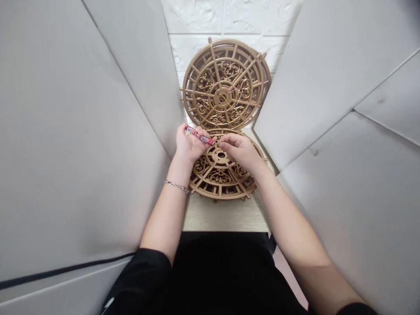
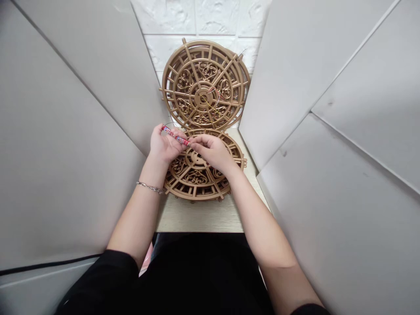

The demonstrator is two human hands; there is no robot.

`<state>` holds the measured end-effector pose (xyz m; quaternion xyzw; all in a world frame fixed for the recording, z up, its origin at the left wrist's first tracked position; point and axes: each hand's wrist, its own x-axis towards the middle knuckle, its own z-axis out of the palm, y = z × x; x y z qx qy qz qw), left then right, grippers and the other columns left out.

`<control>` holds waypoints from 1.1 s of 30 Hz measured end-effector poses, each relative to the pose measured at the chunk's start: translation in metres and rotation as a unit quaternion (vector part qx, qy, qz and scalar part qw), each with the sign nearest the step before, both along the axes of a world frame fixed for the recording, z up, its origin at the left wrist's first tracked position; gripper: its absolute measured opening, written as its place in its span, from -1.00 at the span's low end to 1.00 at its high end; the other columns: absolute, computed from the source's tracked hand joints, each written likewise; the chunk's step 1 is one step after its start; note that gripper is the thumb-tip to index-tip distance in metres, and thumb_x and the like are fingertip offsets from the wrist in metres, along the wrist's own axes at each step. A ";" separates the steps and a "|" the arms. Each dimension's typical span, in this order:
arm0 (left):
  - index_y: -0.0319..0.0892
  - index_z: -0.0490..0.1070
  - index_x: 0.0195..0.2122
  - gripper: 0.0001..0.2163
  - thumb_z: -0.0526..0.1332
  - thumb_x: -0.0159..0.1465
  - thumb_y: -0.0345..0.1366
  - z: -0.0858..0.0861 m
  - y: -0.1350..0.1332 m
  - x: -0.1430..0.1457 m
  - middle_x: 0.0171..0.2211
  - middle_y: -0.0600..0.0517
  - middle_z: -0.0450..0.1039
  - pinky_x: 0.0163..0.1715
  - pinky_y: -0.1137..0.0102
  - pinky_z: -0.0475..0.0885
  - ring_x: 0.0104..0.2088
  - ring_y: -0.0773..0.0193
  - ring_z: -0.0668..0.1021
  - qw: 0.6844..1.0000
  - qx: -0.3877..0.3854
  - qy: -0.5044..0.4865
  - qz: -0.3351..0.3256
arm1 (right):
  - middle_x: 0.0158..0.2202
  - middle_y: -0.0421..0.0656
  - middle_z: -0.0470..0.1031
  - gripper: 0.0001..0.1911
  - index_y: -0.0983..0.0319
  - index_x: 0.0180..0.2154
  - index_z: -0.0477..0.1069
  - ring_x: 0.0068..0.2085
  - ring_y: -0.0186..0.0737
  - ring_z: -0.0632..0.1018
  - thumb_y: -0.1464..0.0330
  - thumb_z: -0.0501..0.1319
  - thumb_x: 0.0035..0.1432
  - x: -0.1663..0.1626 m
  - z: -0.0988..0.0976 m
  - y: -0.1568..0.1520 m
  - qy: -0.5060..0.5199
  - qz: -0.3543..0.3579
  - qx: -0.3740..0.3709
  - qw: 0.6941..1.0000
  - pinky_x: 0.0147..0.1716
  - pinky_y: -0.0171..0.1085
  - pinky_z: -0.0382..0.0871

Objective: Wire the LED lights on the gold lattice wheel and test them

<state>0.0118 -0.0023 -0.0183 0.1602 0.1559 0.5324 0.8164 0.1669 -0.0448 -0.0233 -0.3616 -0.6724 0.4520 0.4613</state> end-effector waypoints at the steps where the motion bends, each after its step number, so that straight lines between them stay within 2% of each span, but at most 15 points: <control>1: -0.16 0.03 -0.60 -0.67 -0.19 0.19 -0.07 0.000 0.000 0.000 -0.73 0.09 0.17 -0.60 0.47 0.33 -0.67 0.39 0.35 1.000 0.003 -0.001 -0.003 | -0.61 -0.34 0.14 -0.79 0.24 -0.45 0.24 -0.58 -0.48 0.19 0.22 0.15 0.02 0.000 -0.001 0.001 -0.004 0.018 -0.012 1.000 -0.58 -0.41 0.07; 4: -0.17 0.05 -0.60 -0.66 -0.19 0.19 -0.07 -0.001 0.000 0.000 -0.72 0.10 0.17 -0.52 0.41 0.39 -0.66 0.40 0.36 1.000 0.011 0.002 -0.010 | -0.63 -0.37 0.08 -0.75 0.23 -0.48 0.15 -0.60 -0.50 0.13 0.20 0.11 0.05 -0.001 -0.005 0.003 -0.036 0.052 -0.029 0.998 -0.61 -0.41 0.00; 8: -0.17 0.07 -0.60 -0.64 -0.22 0.21 -0.07 0.000 -0.001 0.000 -0.72 0.12 0.16 -0.41 0.29 0.42 -0.66 0.41 0.35 1.000 0.012 0.008 -0.004 | -0.64 -0.36 0.06 -0.68 0.24 -0.53 0.17 -0.60 -0.49 0.12 0.14 0.11 0.03 -0.001 -0.006 0.004 -0.117 0.033 -0.025 0.992 -0.58 -0.40 -0.03; 12: -0.18 0.08 -0.60 -0.63 -0.21 0.21 -0.06 0.002 -0.003 0.000 -0.72 0.13 0.16 -0.39 0.29 0.43 -0.66 0.43 0.34 1.000 0.011 -0.002 -0.006 | -0.67 -0.36 -0.01 -0.58 0.25 -0.64 0.06 -0.61 -0.51 0.06 0.10 0.08 0.03 0.000 -0.002 0.000 -0.175 0.047 -0.029 0.983 -0.58 -0.38 -0.09; 15: -0.18 0.08 -0.61 -0.63 -0.20 0.21 -0.06 0.003 -0.003 0.000 -0.72 0.13 0.16 -0.39 0.29 0.44 -0.67 0.43 0.33 1.000 0.003 -0.002 -0.004 | -0.67 -0.35 0.04 -0.64 0.25 -0.64 0.09 -0.60 -0.50 0.11 0.18 0.08 0.02 0.001 0.000 -0.002 -0.181 0.034 -0.036 0.982 -0.57 -0.38 -0.05; 19: -0.18 0.07 -0.61 -0.63 -0.21 0.22 -0.07 0.003 -0.004 0.001 -0.72 0.13 0.15 -0.37 0.28 0.44 -0.66 0.43 0.34 1.000 0.006 0.003 -0.001 | -0.66 -0.33 0.14 -0.91 0.25 -0.59 0.20 -0.62 -0.48 0.17 0.42 0.02 -0.09 0.003 -0.003 0.001 -0.104 0.034 -0.086 0.990 -0.61 -0.39 0.00; 23: -0.18 0.06 -0.62 -0.63 -0.21 0.22 -0.07 0.005 -0.006 0.002 -0.72 0.13 0.15 -0.37 0.32 0.44 -0.66 0.45 0.34 1.000 0.008 0.011 -0.008 | -0.69 -0.35 0.11 -0.85 0.25 -0.54 0.27 -0.67 -0.50 0.12 0.52 -0.02 -0.23 0.006 -0.006 0.006 0.013 0.050 -0.156 0.986 -0.69 -0.43 -0.10; 26: -0.18 0.07 -0.62 -0.62 -0.22 0.22 -0.06 0.007 -0.007 0.002 -0.72 0.12 0.15 -0.41 0.34 0.44 -0.67 0.44 0.33 1.000 -0.005 0.018 -0.006 | -0.62 -0.34 0.22 -0.79 0.26 -0.49 0.34 -0.64 -0.53 0.16 0.55 0.02 -0.26 0.006 -0.007 0.008 0.087 0.022 -0.140 0.986 -0.68 -0.45 -0.03; 28: -0.18 0.07 -0.62 -0.61 -0.22 0.22 -0.05 0.007 -0.006 0.001 -0.72 0.12 0.15 -0.43 0.35 0.44 -0.67 0.44 0.33 1.000 -0.009 0.017 -0.004 | -0.55 -0.32 0.31 -0.82 0.25 -0.46 0.37 -0.61 -0.54 0.22 0.53 0.08 -0.21 0.005 -0.007 0.010 0.130 -0.004 -0.129 0.983 -0.64 -0.45 0.08; 33: -0.17 0.05 -0.63 -0.62 -0.20 0.21 -0.05 0.004 -0.004 0.000 -0.71 0.12 0.15 -0.43 0.36 0.44 -0.66 0.44 0.33 1.000 0.001 0.022 -0.012 | -0.42 -0.30 0.43 -0.87 0.23 -0.42 0.42 -0.47 -0.52 0.37 0.43 0.22 -0.15 0.003 -0.009 0.014 0.209 -0.059 -0.112 0.970 -0.41 -0.43 0.28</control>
